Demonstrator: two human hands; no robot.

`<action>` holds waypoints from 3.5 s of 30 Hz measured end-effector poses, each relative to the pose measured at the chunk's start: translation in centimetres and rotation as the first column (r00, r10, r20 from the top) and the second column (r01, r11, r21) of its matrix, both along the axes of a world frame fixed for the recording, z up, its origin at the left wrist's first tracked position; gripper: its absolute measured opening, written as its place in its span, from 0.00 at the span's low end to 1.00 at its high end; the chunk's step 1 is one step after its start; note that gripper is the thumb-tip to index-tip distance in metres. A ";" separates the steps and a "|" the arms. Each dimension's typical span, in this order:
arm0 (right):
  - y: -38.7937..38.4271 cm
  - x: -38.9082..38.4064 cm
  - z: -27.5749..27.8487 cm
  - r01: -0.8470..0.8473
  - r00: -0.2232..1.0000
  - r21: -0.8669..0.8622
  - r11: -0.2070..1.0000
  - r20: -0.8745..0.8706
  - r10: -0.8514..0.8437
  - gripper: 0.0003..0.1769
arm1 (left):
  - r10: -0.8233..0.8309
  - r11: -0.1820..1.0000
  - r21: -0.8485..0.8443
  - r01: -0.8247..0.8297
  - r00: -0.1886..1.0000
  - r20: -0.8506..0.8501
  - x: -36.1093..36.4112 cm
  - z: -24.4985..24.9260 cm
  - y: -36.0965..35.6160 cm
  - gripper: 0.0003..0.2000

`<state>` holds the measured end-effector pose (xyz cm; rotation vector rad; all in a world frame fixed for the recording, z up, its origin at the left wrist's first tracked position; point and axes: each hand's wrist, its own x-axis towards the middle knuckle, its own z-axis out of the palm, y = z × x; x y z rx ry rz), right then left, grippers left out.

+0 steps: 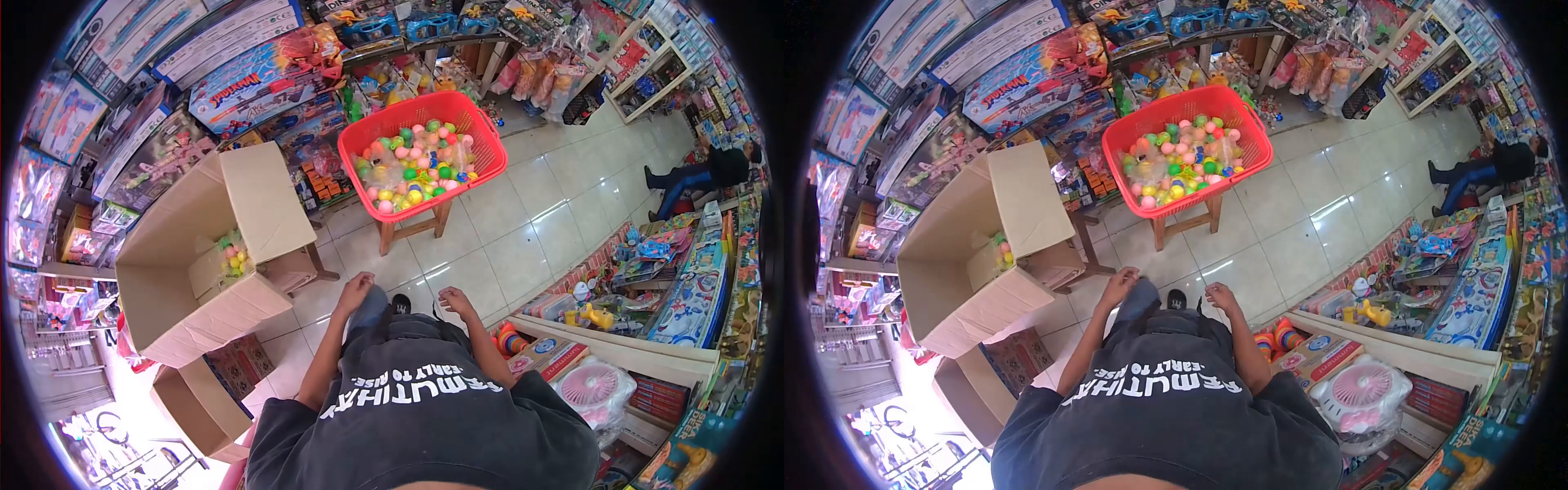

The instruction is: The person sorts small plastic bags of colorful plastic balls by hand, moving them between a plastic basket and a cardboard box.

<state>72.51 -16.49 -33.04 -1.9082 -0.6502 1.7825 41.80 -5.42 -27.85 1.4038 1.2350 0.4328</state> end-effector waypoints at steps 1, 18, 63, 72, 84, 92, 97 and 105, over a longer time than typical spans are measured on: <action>0.5 0.4 0.3 0.049 0.998 0.043 0.998 -0.035 -0.047 0.14 | -0.001 1.000 -0.004 0.001 1.000 -0.006 0.8 1.8 0.8 0.13; 27.0 2.0 20.9 -0.382 0.846 0.548 0.744 -0.116 0.520 0.11 | 0.307 0.803 0.505 -0.317 0.946 0.107 9.2 16.1 15.5 0.09; 35.9 4.4 20.3 -0.444 0.772 0.576 0.686 -0.143 0.619 0.35 | 0.208 0.834 0.488 -0.258 0.966 0.155 15.3 19.4 20.3 0.11; 38.0 1.9 24.4 -0.648 0.709 0.762 0.008 0.599 0.372 0.26 | 0.149 0.837 0.489 -0.246 0.962 0.228 13.6 21.4 22.5 0.10; 40.8 -0.8 26.2 -0.651 0.684 0.751 0.108 0.520 0.511 0.13 | 0.348 0.781 0.428 -0.455 0.886 0.307 11.7 21.9 22.5 0.27; 40.6 -3.7 28.3 -0.669 0.565 0.732 0.127 0.391 0.726 0.17 | 0.235 0.910 0.316 -0.270 0.961 0.145 10.3 22.3 21.0 0.28; 41.0 -5.9 25.1 -0.500 0.557 0.847 0.181 0.154 0.816 0.24 | 0.229 0.894 0.335 -0.298 0.946 0.231 8.9 20.6 20.2 0.23; 43.4 -6.4 19.7 -0.414 0.561 0.714 0.564 -0.288 0.776 0.09 | 0.560 0.804 0.119 -0.583 0.809 0.181 7.2 18.8 17.5 0.16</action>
